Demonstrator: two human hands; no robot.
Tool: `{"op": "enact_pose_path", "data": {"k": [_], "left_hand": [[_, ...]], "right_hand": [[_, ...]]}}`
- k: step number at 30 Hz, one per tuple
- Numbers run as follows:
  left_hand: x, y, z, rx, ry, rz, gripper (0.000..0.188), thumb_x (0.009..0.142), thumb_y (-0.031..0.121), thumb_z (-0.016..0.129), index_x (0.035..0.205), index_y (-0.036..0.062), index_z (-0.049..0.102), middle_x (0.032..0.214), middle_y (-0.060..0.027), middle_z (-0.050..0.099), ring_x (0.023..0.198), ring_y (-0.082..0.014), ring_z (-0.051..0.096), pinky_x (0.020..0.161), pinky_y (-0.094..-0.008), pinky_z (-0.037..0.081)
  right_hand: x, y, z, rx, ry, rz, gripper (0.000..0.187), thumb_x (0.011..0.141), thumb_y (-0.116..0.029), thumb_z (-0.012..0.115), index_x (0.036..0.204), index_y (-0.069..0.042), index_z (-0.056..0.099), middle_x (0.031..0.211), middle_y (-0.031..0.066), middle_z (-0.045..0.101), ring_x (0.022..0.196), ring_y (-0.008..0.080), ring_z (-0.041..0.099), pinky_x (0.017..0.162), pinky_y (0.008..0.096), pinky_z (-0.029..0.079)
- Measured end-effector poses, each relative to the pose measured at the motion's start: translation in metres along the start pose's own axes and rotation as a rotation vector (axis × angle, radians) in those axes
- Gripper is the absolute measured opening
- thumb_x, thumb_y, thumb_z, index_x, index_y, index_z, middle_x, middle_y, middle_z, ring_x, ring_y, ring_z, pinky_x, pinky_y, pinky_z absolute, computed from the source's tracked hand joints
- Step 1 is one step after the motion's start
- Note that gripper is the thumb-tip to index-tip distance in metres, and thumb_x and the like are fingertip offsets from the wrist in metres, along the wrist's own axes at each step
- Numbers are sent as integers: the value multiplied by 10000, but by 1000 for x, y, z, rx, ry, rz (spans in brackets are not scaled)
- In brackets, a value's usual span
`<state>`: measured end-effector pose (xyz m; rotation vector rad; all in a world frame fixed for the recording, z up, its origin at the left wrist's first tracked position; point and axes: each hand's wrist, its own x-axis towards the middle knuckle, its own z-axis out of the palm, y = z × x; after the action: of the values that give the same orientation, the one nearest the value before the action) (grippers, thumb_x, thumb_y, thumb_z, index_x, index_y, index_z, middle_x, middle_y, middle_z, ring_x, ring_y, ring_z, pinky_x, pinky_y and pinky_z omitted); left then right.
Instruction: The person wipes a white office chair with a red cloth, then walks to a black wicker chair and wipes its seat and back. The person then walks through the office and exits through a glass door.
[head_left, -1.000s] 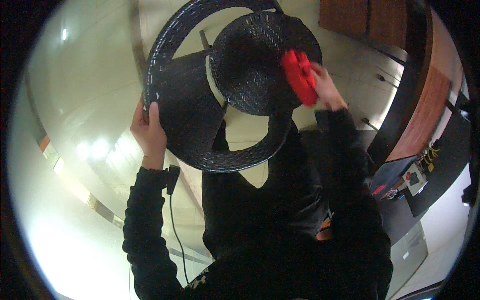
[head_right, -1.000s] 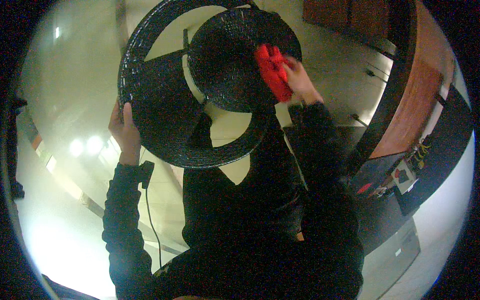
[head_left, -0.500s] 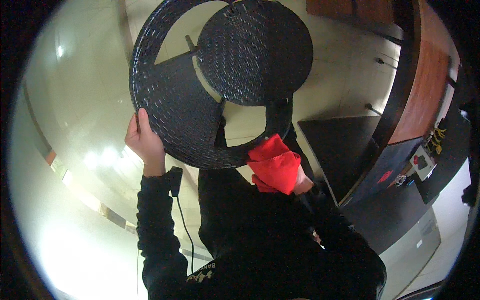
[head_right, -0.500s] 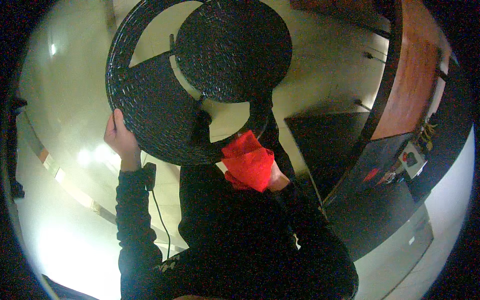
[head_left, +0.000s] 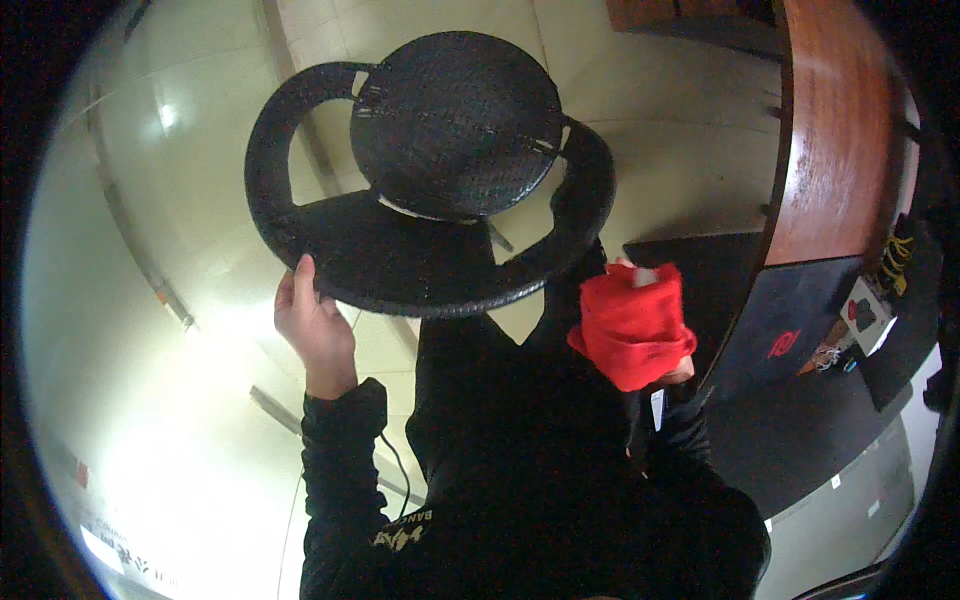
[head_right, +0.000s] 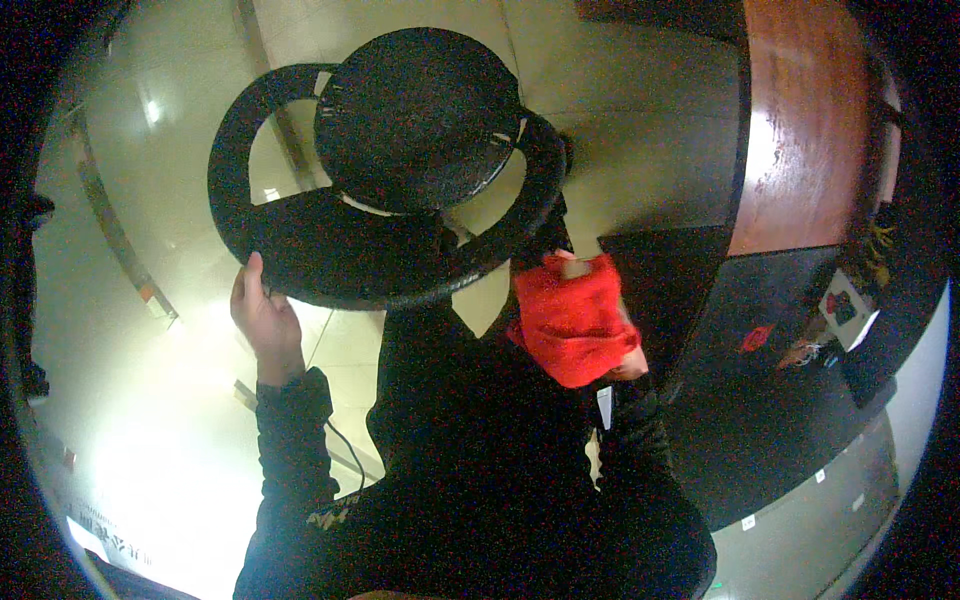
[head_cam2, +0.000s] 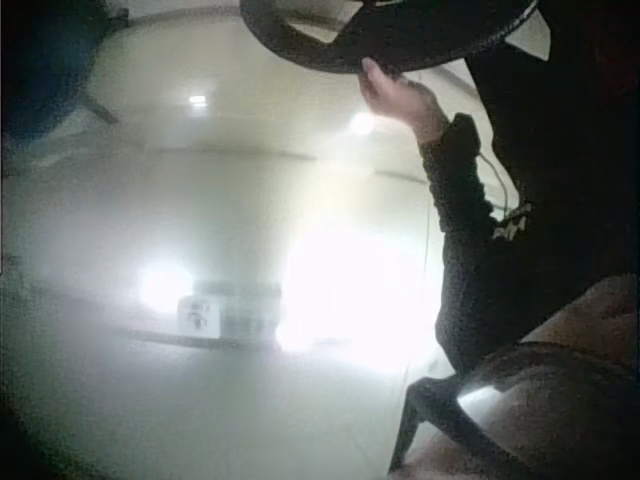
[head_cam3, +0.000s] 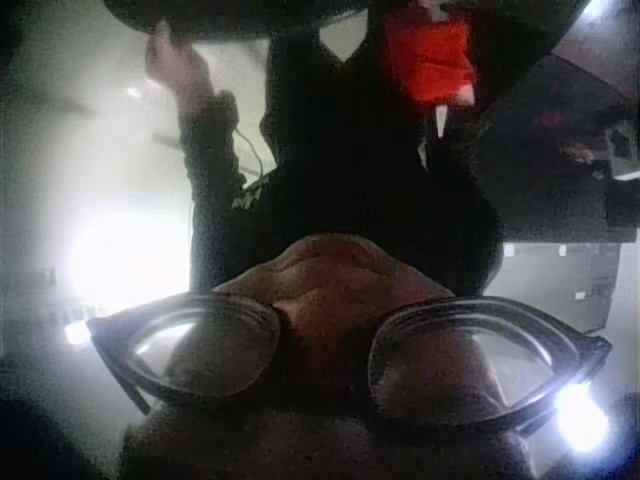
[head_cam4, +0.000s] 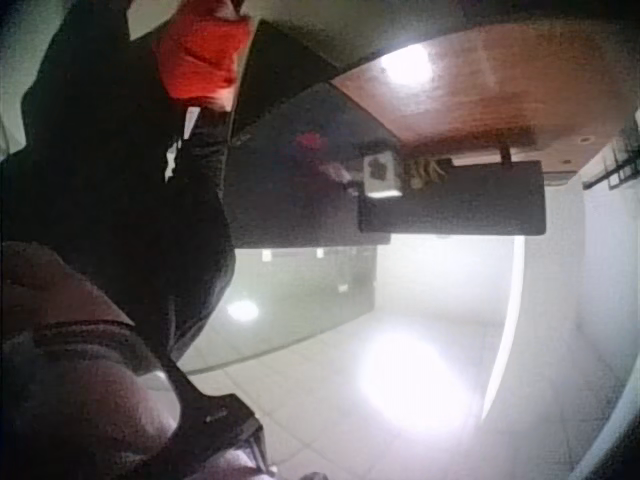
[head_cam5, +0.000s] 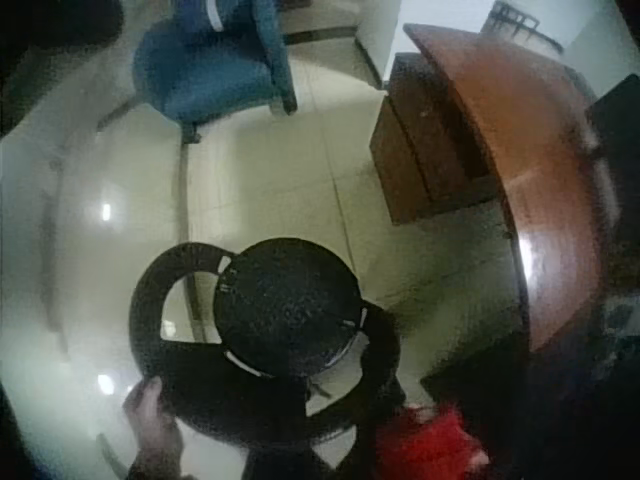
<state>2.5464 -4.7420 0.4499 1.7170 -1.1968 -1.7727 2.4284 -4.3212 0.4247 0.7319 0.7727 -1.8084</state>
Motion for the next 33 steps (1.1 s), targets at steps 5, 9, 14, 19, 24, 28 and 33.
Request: {"op": "enact_pose_path", "data": {"k": [5, 9, 14, 19, 24, 28, 33], "left_hand": [[-5, 2, 27, -14, 143, 68, 125, 986, 108, 720, 1043, 1, 688, 1019, -106, 763, 832, -134, 731, 574, -190, 539], [-3, 4, 44, -31, 131, -13, 189, 979, 161, 743, 1072, 5, 693, 989, -82, 754, 708, -116, 673, 520, -202, 471], [-2, -3, 72, 169, 153, 100, 215, 988, 195, 734, 1083, 7, 692, 881, -56, 715, 583, -113, 562, 474, -239, 409], [14, -3, 102, 90, 125, 15, 224, 995, 208, 734, 1114, 23, 690, 756, -13, 601, 536, -106, 477, 455, -238, 362], [35, 1, 125, 197, -18, 93, 332, 939, 196, 807, 1200, 34, 681, 756, 7, 538, 540, -83, 441, 470, -233, 352], [35, 17, 168, 894, 38, 753, 408, 895, 193, 848, 1238, 40, 687, 809, -14, 581, 608, -119, 506, 548, -268, 434], [22, 43, 245, 1419, -1003, 1405, 354, 840, 308, 869, 1053, 61, 731, 853, -133, 631, 740, -347, 614, 685, -425, 505]], "right_hand": [[18, -48, 50, -1321, -275, -618, 1062, 647, -297, 820, 1596, -58, 408, 1653, 229, 333, 1424, 389, 505, 1187, 485, 425], [47, -33, 77, -1613, -195, -766, 987, 701, -306, 869, 1595, -255, 455, 1641, 210, 384, 1026, 375, 725, 781, 421, 622], [84, -24, 66, -1547, 22, -856, 726, 686, -243, 873, 1355, -180, 598, 1300, 167, 577, 908, 350, 726, 786, 438, 602], [122, -70, 56, -1574, 19, -858, 591, 691, -258, 871, 1197, -130, 594, 1149, 153, 581, 787, 362, 719, 715, 478, 588], [140, -109, 59, -1661, -2, -780, 558, 690, -255, 858, 1176, -130, 614, 1148, 132, 599, 842, 370, 721, 717, 475, 594], [149, -141, 47, -1703, 18, -808, 611, 668, -289, 883, 1190, -139, 605, 1143, 147, 601, 866, 399, 722, 734, 501, 605], [164, -177, 37, -1740, 60, -854, 625, 676, -239, 838, 1244, -100, 616, 1135, 145, 614, 985, 409, 687, 828, 473, 597]]}}
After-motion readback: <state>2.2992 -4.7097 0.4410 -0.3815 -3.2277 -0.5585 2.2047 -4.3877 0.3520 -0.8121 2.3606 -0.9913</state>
